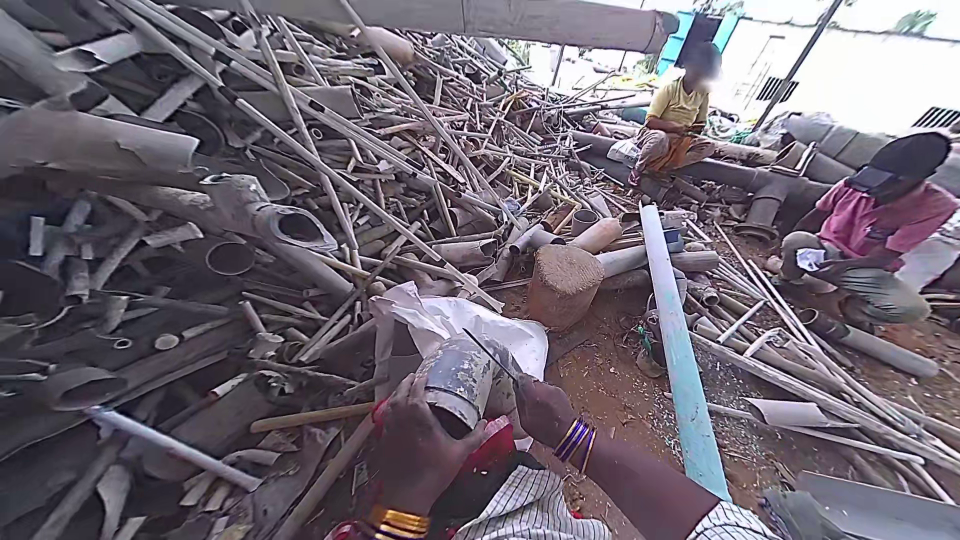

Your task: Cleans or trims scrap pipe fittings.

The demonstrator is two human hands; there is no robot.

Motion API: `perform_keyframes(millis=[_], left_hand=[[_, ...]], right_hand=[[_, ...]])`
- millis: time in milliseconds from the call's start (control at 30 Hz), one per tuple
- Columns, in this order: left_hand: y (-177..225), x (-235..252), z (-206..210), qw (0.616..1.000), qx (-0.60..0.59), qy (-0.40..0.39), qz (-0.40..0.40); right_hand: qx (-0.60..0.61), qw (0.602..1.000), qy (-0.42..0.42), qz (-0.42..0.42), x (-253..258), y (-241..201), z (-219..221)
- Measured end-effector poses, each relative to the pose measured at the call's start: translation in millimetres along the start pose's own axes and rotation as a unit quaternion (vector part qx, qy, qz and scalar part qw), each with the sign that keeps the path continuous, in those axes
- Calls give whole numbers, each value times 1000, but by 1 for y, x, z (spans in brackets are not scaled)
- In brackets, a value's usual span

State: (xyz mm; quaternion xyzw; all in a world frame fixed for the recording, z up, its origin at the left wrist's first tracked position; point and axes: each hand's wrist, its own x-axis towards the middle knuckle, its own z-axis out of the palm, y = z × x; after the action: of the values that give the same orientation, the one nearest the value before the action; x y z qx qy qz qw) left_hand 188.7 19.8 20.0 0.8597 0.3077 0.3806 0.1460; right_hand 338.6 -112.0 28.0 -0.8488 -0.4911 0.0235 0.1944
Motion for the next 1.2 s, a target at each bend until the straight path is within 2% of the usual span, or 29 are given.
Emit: perform_keyframes(millis=[33, 67, 100, 167, 200, 233, 267, 333, 367, 400, 433, 500, 567, 600, 633, 667, 700, 733, 767, 800, 867, 900, 933, 1000, 1033, 1067, 1100, 1167, 1200], left_hand=[[0, 0, 1, 1000, 5, 6, 1], [1, 0, 1, 1000, 8, 7, -2], [3, 1, 1, 1000, 8, 1, -9], [7, 1, -1, 999, 5, -22, -26], [7, -1, -1, 999, 7, -25, -27], [7, -1, -1, 1000, 6, -21, -20], [5, -1, -1, 1000, 7, -9, -8], [2, -2, 1, 1000, 10, 16, 14], [2, -2, 1, 1000, 10, 19, 15], [2, -3, 2, 1000, 7, 14, 9], [3, -2, 3, 1000, 5, 12, 6], [6, -1, 3, 1000, 3, 3, -3], [10, 1, 1, 1000, 4, -7, -16], [10, 0, 0, 1000, 3, -9, -16], [9, -2, -1, 1000, 1, -5, -9], [6, -3, 0, 1000, 2, 8, 4], [5, -2, 1, 1000, 4, 22, 14], [4, -3, 2, 999, 8, 27, 20], [5, -3, 2, 1000, 10, 23, 17], [6, -3, 2, 1000, 11, 16, 9], [9, -3, 0, 1000, 9, -4, -10], [9, -2, 0, 1000, 8, -3, -9], [10, -2, -1, 1000, 5, -1, -3], [9, -1, -2, 1000, 8, 8, 13], [10, -1, -3, 1000, 9, 2, 12], [10, -3, -5, 1000, 12, -10, 6], [11, -3, -8, 1000, 13, -27, -6], [13, -1, -11, 998, 15, -54, -22], [14, 0, -12, 997, 14, -64, -30]], right_hand=[[-5, 993, 87, -76, -7, 0, 9], [-16, 987, 111, -114, -11, -1, 14], [-26, 993, 59, -96, -12, -4, 13], [-7, 980, -179, 81, 2, -8, 0], [1, 961, -234, 147, 12, -4, -5], [5, 956, -239, 171, 17, 0, -8], [0, 969, -198, 148, 14, 2, -10], [-11, 1000, 16, -10, -7, 3, 4], [-19, 993, 88, -82, -13, 4, 12], [-28, 987, 106, -116, -17, 3, 17], [-27, 994, 56, -94, -18, 0, 17], [-3, 996, -83, 32, -8, 0, 13], [22, 966, -206, 155, 12, 1, -4], [25, 966, -202, 159, 11, 2, -8], [12, 986, -129, 106, 0, 1, -4], [-6, 1000, 4, 7, -10, 2, 5], [-18, 992, 101, -80, -16, 2, 12], [-23, 984, 132, -119, -19, 1, 17], [-20, 991, 90, -97, -22, -2, 17], [-11, 1000, -2, -25, -21, -4, 15], [6, 978, -163, 129, -2, 1, 6], [17, 965, -198, 169, 6, 5, 0], [19, 972, -172, 158, 3, 8, -3], [-25, 999, 35, -8, -18, 12, 8], [-43, 987, 125, -93, -24, 15, 16], [-53, 978, 155, -132, -29, 14, 23], [-55, 982, 134, -123, -33, 12, 26], [-39, 998, 33, -28, -31, 8, 24], [-39, 999, 34, -15, -30, 9, 24]])
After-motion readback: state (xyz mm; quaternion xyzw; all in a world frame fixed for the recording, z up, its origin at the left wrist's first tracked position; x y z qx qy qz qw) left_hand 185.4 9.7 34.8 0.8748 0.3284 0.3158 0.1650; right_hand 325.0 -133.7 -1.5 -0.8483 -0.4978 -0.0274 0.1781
